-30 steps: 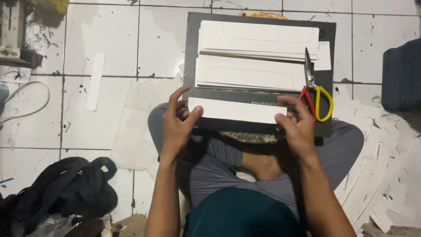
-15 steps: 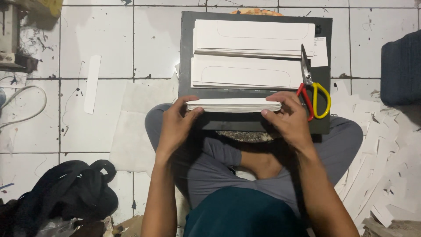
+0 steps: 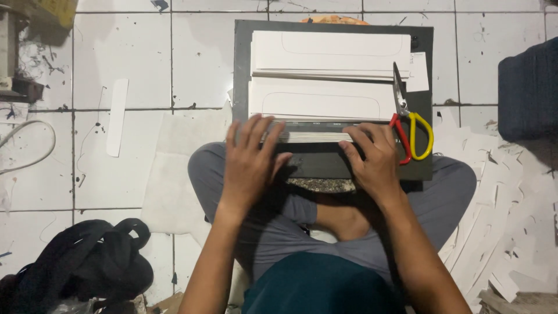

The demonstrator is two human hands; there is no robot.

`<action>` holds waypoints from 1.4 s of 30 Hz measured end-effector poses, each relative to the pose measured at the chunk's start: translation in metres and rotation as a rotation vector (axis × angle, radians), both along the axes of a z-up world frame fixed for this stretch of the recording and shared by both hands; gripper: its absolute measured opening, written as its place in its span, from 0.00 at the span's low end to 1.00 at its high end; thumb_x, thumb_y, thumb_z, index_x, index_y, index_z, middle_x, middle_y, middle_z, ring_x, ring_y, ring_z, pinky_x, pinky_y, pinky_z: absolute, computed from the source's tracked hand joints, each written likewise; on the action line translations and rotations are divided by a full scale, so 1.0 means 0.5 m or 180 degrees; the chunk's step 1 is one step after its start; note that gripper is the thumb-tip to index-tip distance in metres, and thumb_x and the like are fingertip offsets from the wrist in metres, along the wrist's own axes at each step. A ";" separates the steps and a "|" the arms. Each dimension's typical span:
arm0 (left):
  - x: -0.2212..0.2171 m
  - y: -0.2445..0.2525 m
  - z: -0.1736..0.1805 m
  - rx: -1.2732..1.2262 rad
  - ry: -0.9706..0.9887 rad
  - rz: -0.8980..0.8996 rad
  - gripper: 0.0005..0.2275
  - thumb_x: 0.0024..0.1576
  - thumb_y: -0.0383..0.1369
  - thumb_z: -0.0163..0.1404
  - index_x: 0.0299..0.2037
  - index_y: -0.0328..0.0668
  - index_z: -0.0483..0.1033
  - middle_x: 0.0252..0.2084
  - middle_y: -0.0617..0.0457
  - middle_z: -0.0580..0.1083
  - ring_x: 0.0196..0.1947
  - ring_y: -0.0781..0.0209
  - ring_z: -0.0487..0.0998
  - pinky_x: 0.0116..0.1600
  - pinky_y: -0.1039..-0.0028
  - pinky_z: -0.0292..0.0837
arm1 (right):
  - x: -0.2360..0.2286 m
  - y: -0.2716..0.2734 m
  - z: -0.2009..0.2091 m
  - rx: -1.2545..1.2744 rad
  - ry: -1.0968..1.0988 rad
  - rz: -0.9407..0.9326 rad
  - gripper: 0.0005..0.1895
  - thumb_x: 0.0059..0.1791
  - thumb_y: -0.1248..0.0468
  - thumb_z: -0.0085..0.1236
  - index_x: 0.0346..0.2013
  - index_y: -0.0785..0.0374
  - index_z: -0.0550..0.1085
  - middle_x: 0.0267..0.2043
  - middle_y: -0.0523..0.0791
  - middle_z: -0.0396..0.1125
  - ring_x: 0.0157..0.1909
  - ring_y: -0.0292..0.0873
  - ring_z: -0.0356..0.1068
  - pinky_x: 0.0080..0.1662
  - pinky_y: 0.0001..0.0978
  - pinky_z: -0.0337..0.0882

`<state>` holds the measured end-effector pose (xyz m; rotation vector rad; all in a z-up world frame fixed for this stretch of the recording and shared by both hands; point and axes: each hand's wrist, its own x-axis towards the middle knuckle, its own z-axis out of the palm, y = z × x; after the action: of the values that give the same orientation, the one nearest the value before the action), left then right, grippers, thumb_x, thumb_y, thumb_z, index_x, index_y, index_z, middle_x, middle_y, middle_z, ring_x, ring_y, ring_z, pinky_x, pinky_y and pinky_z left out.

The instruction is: Organizing and aligning a stack of paper templates on a flat surface

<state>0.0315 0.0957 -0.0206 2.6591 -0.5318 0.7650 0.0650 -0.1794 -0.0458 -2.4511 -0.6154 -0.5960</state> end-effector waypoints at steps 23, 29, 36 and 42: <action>-0.018 0.018 -0.035 -0.0847 0.0459 -0.0026 0.27 0.44 0.13 0.59 0.55 0.43 0.76 0.48 0.45 0.69 0.52 0.43 0.73 0.59 0.57 0.68 | -0.029 0.071 -0.020 -0.0552 -0.0173 0.0028 0.24 0.52 0.66 0.49 0.63 0.48 0.72 0.49 0.41 0.68 0.57 0.45 0.68 0.62 0.51 0.61; -0.021 -0.002 -0.014 -0.1016 0.0808 -0.0091 0.32 0.42 0.09 0.53 0.59 0.44 0.72 0.50 0.43 0.67 0.55 0.39 0.70 0.60 0.54 0.66 | -0.021 0.043 -0.008 0.0143 0.0110 0.0084 0.19 0.52 0.69 0.49 0.57 0.56 0.74 0.46 0.45 0.68 0.53 0.51 0.69 0.59 0.52 0.64; -0.019 -0.044 0.012 -0.0953 0.1190 0.0210 0.38 0.37 0.06 0.48 0.63 0.38 0.63 0.64 0.37 0.61 0.65 0.34 0.62 0.69 0.48 0.62 | -0.038 0.090 0.039 0.0996 0.0669 -0.0134 0.24 0.45 0.78 0.41 0.54 0.64 0.72 0.49 0.50 0.63 0.53 0.50 0.59 0.57 0.42 0.61; -0.016 -0.049 -0.011 -0.0541 0.1256 0.0407 0.48 0.31 0.09 0.55 0.70 0.39 0.55 0.66 0.36 0.56 0.65 0.33 0.58 0.68 0.47 0.61 | -0.031 0.098 0.021 0.0349 0.0592 -0.0277 0.24 0.45 0.74 0.44 0.55 0.59 0.70 0.47 0.46 0.62 0.47 0.46 0.54 0.49 0.41 0.53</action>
<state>0.0235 0.0712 -0.0261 2.6034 -0.1858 0.2848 0.0495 -0.1306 -0.0354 -2.4046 -0.3930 -0.4172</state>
